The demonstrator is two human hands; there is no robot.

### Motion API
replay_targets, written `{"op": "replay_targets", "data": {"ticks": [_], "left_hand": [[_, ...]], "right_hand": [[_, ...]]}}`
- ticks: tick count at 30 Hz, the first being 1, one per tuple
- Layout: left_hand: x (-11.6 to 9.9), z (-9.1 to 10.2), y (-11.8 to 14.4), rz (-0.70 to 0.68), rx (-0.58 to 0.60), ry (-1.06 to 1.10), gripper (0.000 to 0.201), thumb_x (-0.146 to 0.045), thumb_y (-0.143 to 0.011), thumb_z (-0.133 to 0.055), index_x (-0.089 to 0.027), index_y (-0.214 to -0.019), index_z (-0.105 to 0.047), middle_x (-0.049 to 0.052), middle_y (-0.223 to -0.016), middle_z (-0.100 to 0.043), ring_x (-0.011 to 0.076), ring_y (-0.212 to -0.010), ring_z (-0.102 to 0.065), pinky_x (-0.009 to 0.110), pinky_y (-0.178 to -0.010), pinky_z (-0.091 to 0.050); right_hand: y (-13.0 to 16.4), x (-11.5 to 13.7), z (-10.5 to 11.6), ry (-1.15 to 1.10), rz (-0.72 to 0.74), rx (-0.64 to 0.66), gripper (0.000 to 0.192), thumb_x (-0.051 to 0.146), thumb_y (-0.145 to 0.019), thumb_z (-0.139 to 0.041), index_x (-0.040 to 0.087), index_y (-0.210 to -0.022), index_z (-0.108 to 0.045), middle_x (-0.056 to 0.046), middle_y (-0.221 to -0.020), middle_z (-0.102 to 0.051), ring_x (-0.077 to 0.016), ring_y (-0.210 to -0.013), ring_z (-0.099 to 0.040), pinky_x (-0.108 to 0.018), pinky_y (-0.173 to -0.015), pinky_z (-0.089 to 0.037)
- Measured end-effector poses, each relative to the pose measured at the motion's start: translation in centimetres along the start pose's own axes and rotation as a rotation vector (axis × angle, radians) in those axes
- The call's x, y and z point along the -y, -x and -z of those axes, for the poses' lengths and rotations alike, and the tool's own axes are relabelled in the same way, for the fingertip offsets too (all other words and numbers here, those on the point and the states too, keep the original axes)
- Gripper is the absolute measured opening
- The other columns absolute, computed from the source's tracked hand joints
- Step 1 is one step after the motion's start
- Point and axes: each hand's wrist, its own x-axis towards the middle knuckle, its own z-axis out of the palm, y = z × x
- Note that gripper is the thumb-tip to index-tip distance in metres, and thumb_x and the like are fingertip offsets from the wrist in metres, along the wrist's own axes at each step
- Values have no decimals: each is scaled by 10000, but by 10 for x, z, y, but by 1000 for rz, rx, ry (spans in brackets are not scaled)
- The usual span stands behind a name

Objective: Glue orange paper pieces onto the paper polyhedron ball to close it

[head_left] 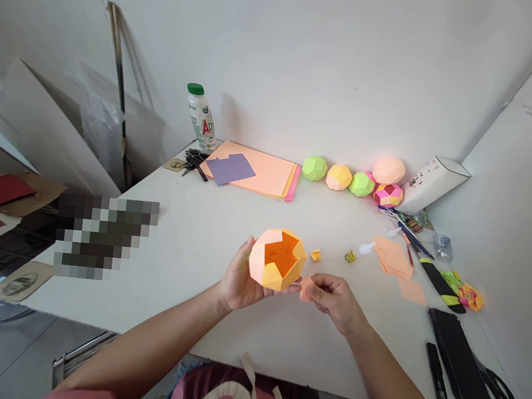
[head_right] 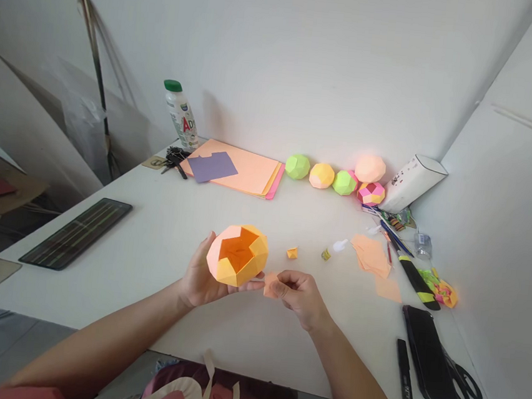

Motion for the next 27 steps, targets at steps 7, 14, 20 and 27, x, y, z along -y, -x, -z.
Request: {"op": "replay_targets", "data": {"ticks": [7, 14, 20, 27], "left_hand": [[-6, -3, 1, 2, -190, -234, 636, -687, -794, -530, -199, -1199, -577, 134, -1183, -632, 327, -1003, -633, 442, -809, -510], [-5, -2, 3, 68, -350, -496, 589, -670, -810, -529, -192, -1147, -603, 115, -1099, -634, 257, -922, -614, 342, -739, -506], [-3, -4, 4, 68, -375, -649, 570, -659, -810, -546, -179, -1115, -588, 106, -1007, -631, 228, -855, -601, 312, -695, -495], [-2, -11, 4, 138, -341, -653, 633, -695, -795, -528, -161, -1130, -589, 137, -1006, -650, 247, -844, -615, 337, -684, -508]], "right_hand": [[7, 9, 10, 14, 81, -20, 357, 486, -720, -744, 154, -627, -653, 40, -588, -432, -52, -475, -242, -247, -464, -162], [15, 18, 4, 130, 192, -98, 310, 444, -723, -751, 174, -604, -656, 14, -628, -522, -87, -527, -364, -248, -488, -298], [22, 19, -6, 275, 356, -124, 260, 376, -791, -696, 181, -623, -662, -18, -643, -578, -136, -601, -490, -266, -544, -385], [25, 17, -10, 382, 436, -146, 262, 360, -805, -685, 191, -611, -639, -27, -628, -580, -144, -576, -484, -271, -507, -373]]}}
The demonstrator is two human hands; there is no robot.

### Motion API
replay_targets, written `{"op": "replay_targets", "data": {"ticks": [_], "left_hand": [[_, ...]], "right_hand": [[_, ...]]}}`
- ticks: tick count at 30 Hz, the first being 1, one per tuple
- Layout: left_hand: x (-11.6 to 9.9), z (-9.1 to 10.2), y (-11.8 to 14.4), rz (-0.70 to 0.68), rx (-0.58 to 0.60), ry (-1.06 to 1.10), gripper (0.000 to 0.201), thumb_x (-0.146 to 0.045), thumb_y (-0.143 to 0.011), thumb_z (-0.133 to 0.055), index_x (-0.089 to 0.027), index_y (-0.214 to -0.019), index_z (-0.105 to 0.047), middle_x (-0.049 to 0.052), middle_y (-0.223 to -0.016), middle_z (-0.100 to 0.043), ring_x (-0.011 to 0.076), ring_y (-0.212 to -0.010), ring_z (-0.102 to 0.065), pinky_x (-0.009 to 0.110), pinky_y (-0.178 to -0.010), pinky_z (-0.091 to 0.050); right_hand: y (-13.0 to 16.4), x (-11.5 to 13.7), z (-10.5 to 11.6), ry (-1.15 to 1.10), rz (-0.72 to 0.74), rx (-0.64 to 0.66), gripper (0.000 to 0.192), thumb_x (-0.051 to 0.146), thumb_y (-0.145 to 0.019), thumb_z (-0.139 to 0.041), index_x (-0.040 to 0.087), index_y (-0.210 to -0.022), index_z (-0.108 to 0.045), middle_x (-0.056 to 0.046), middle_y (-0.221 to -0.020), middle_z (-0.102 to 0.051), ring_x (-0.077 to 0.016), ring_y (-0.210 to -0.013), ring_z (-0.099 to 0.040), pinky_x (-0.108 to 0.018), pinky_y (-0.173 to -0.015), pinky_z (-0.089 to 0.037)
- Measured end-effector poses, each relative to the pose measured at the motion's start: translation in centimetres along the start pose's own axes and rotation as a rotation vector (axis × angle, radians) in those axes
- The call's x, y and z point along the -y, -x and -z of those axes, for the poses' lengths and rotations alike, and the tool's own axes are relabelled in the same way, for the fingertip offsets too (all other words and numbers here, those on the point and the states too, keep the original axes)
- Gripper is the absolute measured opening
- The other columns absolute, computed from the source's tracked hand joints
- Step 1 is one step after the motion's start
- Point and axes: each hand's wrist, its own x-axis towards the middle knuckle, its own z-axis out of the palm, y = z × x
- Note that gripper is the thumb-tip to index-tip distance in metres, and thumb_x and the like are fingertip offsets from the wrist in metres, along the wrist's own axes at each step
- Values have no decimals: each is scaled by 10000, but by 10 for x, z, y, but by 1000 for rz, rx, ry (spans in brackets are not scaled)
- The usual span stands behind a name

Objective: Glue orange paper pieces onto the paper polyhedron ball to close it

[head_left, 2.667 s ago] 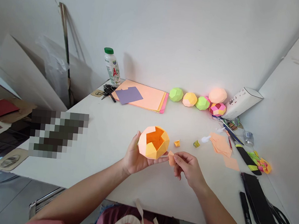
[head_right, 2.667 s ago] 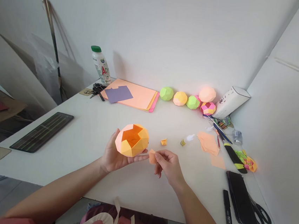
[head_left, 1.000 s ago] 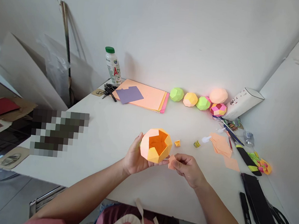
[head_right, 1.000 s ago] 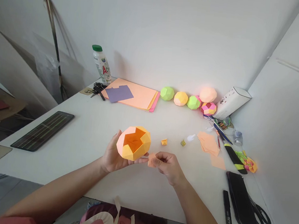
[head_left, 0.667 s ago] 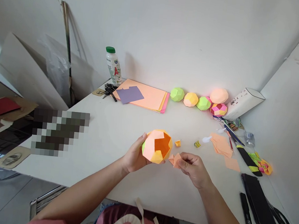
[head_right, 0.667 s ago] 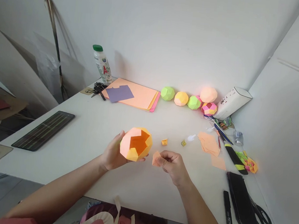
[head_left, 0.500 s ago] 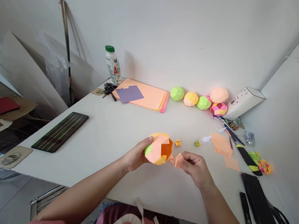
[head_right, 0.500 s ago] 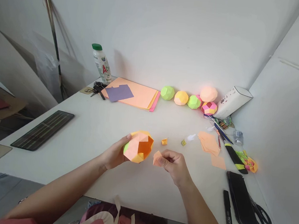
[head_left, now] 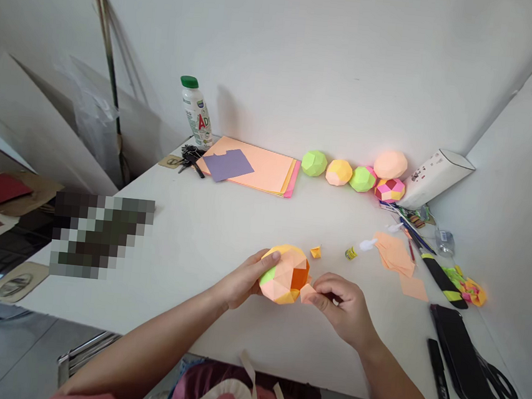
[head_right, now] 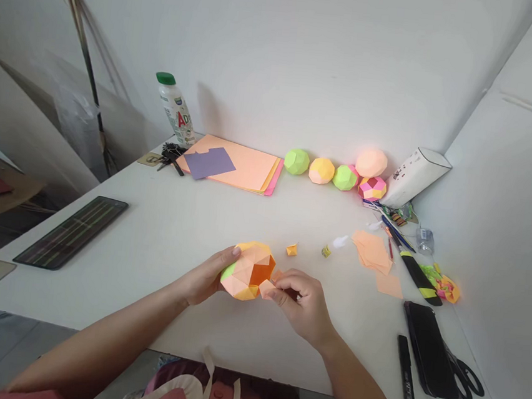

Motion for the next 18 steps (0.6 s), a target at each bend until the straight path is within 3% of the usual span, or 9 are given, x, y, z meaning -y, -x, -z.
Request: {"op": "replay_targets", "data": {"ticks": [18], "left_hand": [[0, -1, 1, 23, 40, 17, 619, -686, -824, -494, -174, -1148, -621, 131, -1034, -669, 260, -885, -627, 366, -733, -523]], "right_hand": [[-3, -6, 0, -125, -133, 53, 294, 410, -785, -704, 185, -608, -637, -22, -657, -560, -149, -624, -484, -285, -572, -401]]}}
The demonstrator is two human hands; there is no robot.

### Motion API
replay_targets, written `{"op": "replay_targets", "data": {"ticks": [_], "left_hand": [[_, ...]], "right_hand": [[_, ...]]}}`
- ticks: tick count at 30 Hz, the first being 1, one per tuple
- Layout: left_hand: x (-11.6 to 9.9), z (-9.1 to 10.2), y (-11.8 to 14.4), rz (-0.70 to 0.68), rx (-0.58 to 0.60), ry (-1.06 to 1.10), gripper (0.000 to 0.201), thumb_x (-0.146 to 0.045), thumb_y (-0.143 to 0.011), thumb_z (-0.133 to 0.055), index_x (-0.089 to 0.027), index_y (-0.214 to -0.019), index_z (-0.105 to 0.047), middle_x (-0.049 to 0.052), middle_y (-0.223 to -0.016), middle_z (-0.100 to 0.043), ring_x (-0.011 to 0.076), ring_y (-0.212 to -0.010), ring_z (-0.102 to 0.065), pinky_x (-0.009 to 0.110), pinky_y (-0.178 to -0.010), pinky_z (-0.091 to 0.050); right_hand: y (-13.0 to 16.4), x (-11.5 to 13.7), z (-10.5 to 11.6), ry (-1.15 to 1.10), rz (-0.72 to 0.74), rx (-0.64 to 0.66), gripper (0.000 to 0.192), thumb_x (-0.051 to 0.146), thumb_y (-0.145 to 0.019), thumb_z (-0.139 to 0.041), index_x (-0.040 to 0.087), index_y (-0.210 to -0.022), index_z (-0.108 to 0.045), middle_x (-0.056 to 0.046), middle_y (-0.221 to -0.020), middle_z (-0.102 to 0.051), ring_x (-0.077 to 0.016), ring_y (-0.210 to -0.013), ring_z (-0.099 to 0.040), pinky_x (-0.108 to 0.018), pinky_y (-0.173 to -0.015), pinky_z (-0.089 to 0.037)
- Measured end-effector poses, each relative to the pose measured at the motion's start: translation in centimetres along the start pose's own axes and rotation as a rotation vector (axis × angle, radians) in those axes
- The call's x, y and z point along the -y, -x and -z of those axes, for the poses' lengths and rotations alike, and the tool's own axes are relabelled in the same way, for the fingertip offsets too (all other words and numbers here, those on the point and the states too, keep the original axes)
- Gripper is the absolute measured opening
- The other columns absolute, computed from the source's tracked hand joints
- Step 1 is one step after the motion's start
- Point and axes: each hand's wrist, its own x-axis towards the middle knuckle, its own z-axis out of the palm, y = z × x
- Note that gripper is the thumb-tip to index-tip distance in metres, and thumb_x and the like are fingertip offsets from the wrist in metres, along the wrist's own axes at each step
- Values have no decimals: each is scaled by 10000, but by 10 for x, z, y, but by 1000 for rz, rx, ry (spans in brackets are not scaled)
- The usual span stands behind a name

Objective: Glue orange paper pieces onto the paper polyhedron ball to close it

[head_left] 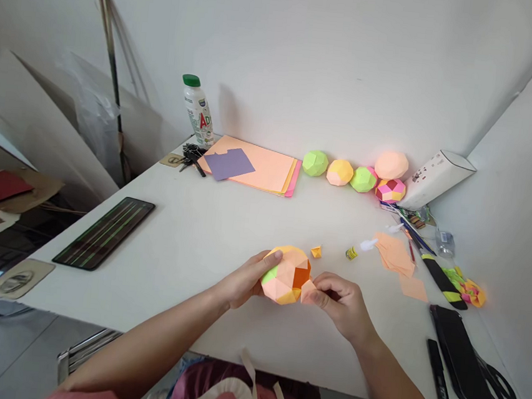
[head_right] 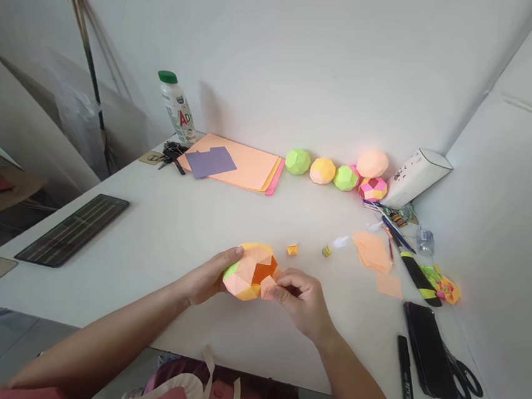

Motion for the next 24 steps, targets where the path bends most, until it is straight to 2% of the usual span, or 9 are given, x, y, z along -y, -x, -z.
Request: {"op": "replay_targets", "data": {"ticks": [8, 16, 24], "left_hand": [[-1, -3, 0, 25, -30, 5, 651, -697, -794, -524, -167, -1161, -610, 141, -1062, -663, 274, -894, -628, 366, -715, -512], [3, -1, -5, 19, -80, 43, 628, -695, -765, -566, -168, -1103, -614, 131, -1006, -669, 275, -872, -633, 360, -687, -511], [2, 0, -5, 15, -78, 32, 628, -690, -768, -563, -169, -1115, -620, 125, -982, -665, 264, -847, -633, 354, -668, -511]], "right_hand": [[-3, 4, 0, -95, -88, -7, 377, 474, -721, -742, 181, -541, -591, 16, -604, -458, -74, -463, -323, -243, -396, -255], [-3, -1, 2, -97, -109, 11, 358, 469, -754, -723, 178, -579, -608, 13, -655, -504, -48, -367, -369, -261, -368, -328], [-2, -4, 3, -117, -86, 10, 347, 439, -767, -724, 177, -569, -610, 22, -637, -492, -49, -360, -391, -256, -372, -330]]}}
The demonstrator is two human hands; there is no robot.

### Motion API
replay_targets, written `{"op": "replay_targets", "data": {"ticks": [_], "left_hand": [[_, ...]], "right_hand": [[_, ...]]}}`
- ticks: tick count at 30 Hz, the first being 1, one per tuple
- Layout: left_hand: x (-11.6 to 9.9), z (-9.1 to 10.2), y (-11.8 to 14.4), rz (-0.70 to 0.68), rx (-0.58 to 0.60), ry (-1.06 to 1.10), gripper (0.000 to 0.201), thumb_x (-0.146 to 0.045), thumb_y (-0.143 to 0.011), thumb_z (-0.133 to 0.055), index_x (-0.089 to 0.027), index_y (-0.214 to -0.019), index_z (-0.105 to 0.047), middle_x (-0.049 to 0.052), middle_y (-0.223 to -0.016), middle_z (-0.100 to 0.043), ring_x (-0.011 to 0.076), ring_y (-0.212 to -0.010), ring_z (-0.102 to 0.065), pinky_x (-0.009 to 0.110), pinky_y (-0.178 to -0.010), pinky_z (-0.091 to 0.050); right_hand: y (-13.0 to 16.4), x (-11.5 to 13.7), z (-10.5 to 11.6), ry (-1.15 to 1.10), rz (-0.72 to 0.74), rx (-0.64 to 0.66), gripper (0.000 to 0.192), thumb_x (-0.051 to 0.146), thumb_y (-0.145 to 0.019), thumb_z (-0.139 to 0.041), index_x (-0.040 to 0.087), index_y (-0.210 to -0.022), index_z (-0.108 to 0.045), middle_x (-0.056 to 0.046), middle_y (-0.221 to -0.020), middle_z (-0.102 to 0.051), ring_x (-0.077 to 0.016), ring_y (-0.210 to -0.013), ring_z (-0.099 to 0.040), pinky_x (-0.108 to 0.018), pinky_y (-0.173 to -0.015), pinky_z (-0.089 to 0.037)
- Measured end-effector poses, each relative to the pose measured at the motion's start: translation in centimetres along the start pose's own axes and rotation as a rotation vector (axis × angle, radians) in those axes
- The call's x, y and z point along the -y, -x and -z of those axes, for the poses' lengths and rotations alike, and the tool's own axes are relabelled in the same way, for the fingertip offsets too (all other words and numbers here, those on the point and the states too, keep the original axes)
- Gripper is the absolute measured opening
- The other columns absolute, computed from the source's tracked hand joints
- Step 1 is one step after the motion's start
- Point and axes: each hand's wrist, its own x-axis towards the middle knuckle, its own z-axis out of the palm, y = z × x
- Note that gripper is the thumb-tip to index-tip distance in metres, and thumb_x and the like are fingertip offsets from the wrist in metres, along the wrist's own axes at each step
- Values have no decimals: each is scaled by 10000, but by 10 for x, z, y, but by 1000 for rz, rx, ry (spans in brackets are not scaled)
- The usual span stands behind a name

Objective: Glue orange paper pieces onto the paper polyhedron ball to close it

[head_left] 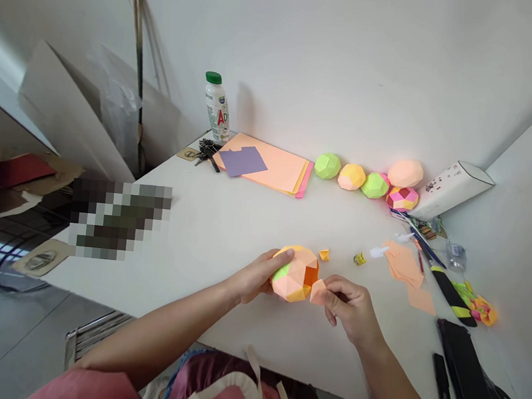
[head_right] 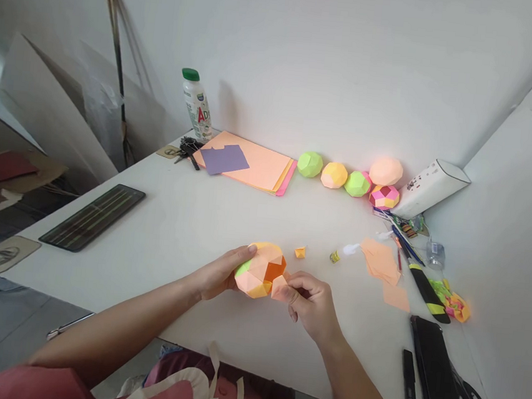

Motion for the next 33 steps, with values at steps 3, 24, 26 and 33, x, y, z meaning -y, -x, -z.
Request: {"op": "replay_targets", "data": {"ticks": [3, 24, 26, 33], "left_hand": [[1, 1, -1, 6, -1, 1, 646, -694, -763, -565, -168, -1134, -619, 124, -984, -665, 258, -842, -635, 353, -671, -512], [-2, -2, 1, 22, 10, -32, 648, -708, -770, -542, -169, -1124, -608, 122, -999, -654, 264, -878, -621, 351, -692, -504], [-2, -2, 2, 22, 13, -36, 640, -706, -773, -541, -168, -1113, -608, 121, -998, -653, 258, -871, -617, 342, -686, -503], [-4, -3, 2, 31, 37, -52, 662, -711, -778, -530, -173, -1155, -608, 110, -988, -655, 233, -843, -612, 327, -677, -506]], "right_hand": [[0, 0, 0, 14, 7, -1, 332, 435, -778, -714, 178, -585, -628, 11, -657, -518, -49, -360, -393, -261, -377, -345], [0, 0, -2, 16, 12, 6, 300, 400, -792, -707, 170, -609, -647, 16, -678, -512, -42, -359, -415, -249, -373, -352], [0, 0, -3, 7, 13, 7, 301, 392, -795, -704, 169, -606, -633, 17, -684, -513, -40, -361, -414, -245, -372, -353], [0, -2, -3, -10, 0, 32, 309, 374, -788, -713, 166, -592, -593, 33, -672, -490, -34, -370, -404, -229, -376, -357]]}}
